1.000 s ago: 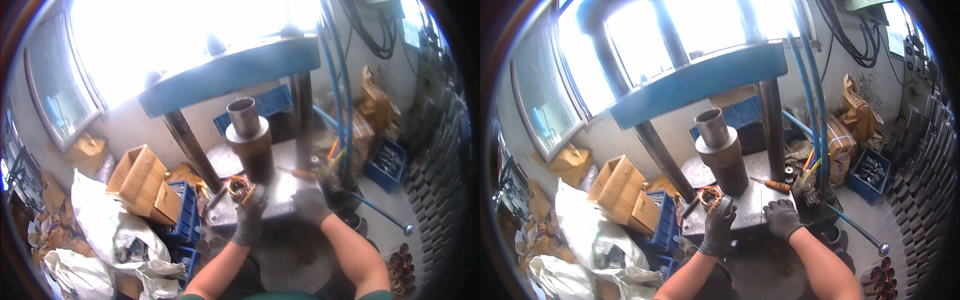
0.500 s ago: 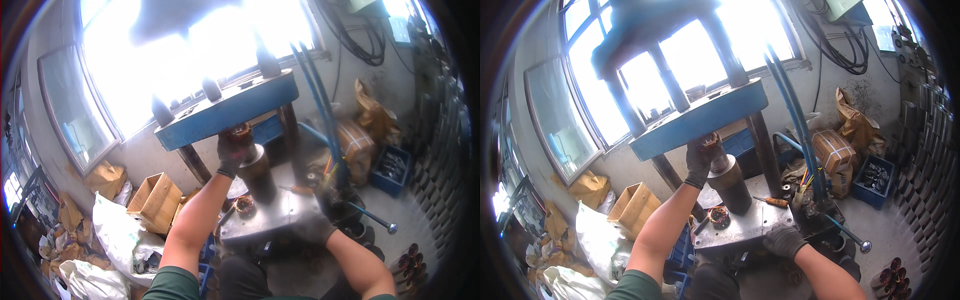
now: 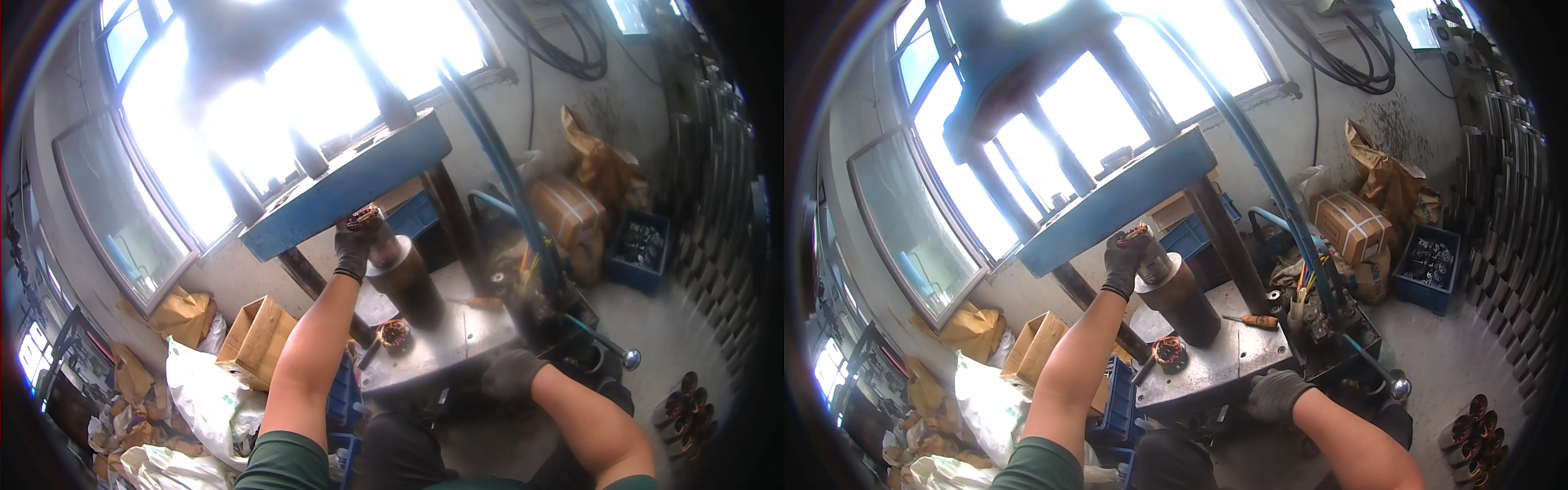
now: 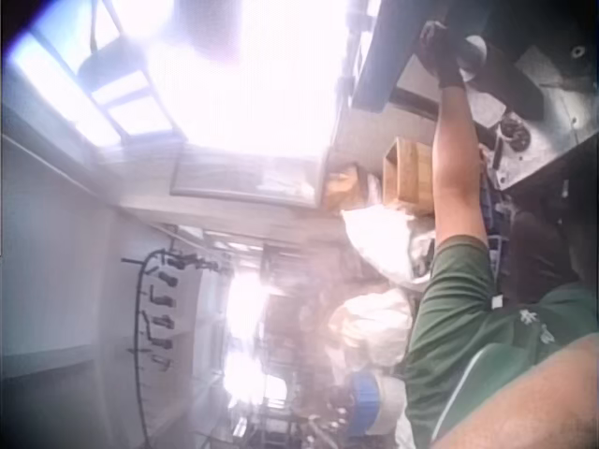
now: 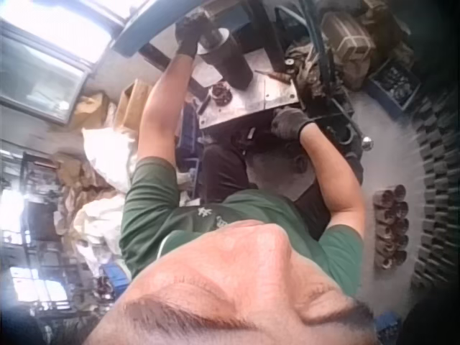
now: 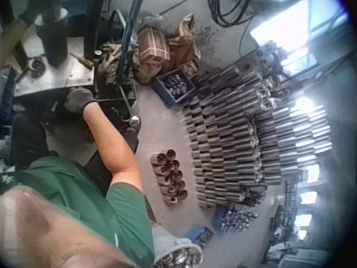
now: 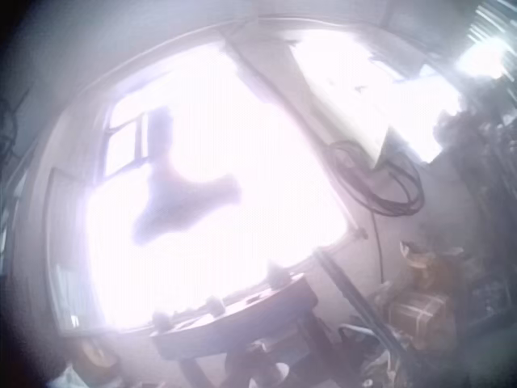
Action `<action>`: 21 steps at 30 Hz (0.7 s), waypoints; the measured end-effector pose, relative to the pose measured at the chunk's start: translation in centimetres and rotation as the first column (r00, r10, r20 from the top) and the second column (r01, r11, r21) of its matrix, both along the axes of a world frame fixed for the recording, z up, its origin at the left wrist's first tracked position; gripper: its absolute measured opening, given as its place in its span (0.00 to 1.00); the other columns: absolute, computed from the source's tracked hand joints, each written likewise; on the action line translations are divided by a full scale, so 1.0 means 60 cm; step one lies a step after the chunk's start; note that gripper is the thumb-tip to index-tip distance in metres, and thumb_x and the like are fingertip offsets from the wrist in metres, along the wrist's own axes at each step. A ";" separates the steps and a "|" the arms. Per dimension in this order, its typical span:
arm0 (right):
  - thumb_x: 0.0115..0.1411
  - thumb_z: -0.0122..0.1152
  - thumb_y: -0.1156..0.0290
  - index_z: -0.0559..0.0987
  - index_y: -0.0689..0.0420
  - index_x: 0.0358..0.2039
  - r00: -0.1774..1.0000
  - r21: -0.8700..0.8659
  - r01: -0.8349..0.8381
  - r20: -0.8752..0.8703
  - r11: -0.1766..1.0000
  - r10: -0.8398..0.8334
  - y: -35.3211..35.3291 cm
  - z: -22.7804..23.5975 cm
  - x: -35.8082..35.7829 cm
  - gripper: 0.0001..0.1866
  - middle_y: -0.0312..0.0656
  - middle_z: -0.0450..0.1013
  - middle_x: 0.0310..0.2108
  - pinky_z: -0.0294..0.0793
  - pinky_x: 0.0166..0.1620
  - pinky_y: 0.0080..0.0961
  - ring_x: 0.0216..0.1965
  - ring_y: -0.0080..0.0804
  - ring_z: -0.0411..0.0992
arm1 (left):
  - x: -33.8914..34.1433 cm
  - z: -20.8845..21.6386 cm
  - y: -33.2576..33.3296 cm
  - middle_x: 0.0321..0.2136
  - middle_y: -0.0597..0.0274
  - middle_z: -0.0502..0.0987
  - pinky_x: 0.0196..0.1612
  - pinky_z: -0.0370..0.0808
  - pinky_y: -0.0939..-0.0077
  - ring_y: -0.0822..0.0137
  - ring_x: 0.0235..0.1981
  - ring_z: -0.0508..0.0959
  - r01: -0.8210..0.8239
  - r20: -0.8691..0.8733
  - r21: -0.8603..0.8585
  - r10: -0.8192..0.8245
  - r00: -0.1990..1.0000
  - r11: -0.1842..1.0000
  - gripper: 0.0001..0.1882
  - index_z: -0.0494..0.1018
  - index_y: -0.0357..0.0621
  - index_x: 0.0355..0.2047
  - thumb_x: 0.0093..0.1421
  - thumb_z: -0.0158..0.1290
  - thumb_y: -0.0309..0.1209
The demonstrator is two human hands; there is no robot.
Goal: The person places a stator core into a press, retrieves a cylindrical component, and then uses a screwdriver to align the internal wiring of the stator.
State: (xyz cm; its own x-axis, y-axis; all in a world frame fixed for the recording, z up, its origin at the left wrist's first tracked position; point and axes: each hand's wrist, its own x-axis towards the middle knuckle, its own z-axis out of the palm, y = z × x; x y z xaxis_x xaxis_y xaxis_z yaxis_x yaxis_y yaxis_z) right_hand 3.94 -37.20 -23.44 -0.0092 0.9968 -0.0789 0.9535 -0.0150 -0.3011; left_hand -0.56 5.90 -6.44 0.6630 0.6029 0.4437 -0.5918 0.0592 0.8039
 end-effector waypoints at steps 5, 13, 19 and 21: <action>0.63 0.53 0.55 0.85 0.53 0.44 0.998 0.001 -0.017 0.063 1.000 0.017 -0.005 -0.008 0.000 0.20 0.49 0.78 0.48 0.74 0.55 0.46 0.51 0.49 0.76 | -0.003 0.007 -0.074 0.26 0.63 0.83 0.35 0.77 0.71 0.70 0.28 0.82 -0.521 -0.069 0.732 0.809 0.584 0.439 0.19 0.82 0.44 0.33 0.52 0.67 0.47; 0.60 0.57 0.56 0.84 0.52 0.44 0.998 0.009 -0.011 0.060 1.000 0.011 -0.010 0.002 -0.008 0.18 0.46 0.78 0.47 0.75 0.54 0.44 0.50 0.47 0.77 | -0.016 0.008 -0.089 0.42 0.53 0.83 0.43 0.79 0.71 0.65 0.40 0.83 -0.509 -0.048 0.742 0.792 0.608 0.436 0.36 0.73 0.35 0.51 0.50 0.70 0.49; 0.62 0.56 0.56 0.84 0.50 0.45 0.998 0.046 -0.050 0.051 0.998 0.047 -0.025 0.012 -0.008 0.17 0.48 0.78 0.46 0.75 0.54 0.44 0.49 0.48 0.77 | -0.029 0.011 -0.086 0.46 0.53 0.81 0.49 0.79 0.71 0.66 0.45 0.82 -0.387 -0.116 0.851 0.846 0.521 0.355 0.43 0.68 0.35 0.58 0.49 0.73 0.47; 0.63 0.56 0.56 0.84 0.50 0.44 0.998 0.049 -0.053 0.038 0.997 0.051 -0.027 0.018 -0.009 0.17 0.48 0.78 0.45 0.75 0.54 0.44 0.49 0.48 0.77 | -0.026 0.009 -0.073 0.46 0.55 0.81 0.49 0.79 0.71 0.67 0.45 0.81 -0.359 -0.176 0.848 0.847 0.502 0.390 0.42 0.67 0.36 0.58 0.50 0.73 0.45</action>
